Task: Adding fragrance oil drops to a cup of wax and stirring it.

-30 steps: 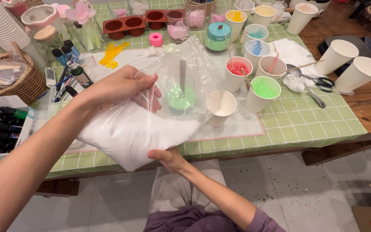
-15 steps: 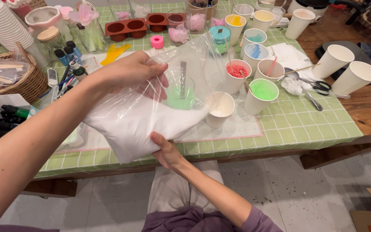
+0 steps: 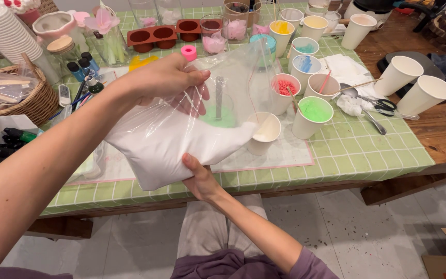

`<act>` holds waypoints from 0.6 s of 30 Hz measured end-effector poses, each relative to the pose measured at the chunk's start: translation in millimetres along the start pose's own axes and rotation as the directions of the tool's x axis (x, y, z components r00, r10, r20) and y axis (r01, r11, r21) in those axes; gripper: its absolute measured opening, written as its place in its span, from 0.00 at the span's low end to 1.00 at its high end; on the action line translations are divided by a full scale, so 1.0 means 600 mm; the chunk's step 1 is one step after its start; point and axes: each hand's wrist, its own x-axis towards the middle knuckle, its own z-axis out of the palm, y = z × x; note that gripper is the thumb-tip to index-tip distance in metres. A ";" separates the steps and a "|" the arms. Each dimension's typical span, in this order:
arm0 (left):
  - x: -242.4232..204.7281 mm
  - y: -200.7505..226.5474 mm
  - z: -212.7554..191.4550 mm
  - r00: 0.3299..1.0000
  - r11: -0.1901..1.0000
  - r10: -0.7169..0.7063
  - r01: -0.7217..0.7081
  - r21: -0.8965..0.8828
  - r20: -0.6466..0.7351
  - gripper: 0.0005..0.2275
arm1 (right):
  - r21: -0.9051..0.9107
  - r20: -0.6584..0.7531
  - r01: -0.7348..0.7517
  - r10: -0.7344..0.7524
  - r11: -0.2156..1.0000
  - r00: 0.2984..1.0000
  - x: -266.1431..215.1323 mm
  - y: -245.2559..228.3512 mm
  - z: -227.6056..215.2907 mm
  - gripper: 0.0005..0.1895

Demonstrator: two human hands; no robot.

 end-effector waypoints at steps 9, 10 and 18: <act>0.002 0.012 0.001 1.000 1.000 0.011 -0.011 0.013 0.007 0.20 | 0.014 0.000 0.019 -0.019 1.000 1.000 0.002 -0.006 0.002 0.49; 0.002 0.014 0.001 1.000 1.000 0.012 -0.012 0.020 0.002 0.20 | 0.013 0.001 0.016 -0.016 1.000 1.000 0.004 -0.005 0.001 0.48; 0.001 0.023 0.000 1.000 1.000 0.014 -0.014 0.014 0.012 0.20 | -0.005 0.014 0.000 0.000 1.000 1.000 0.006 -0.009 -0.002 0.48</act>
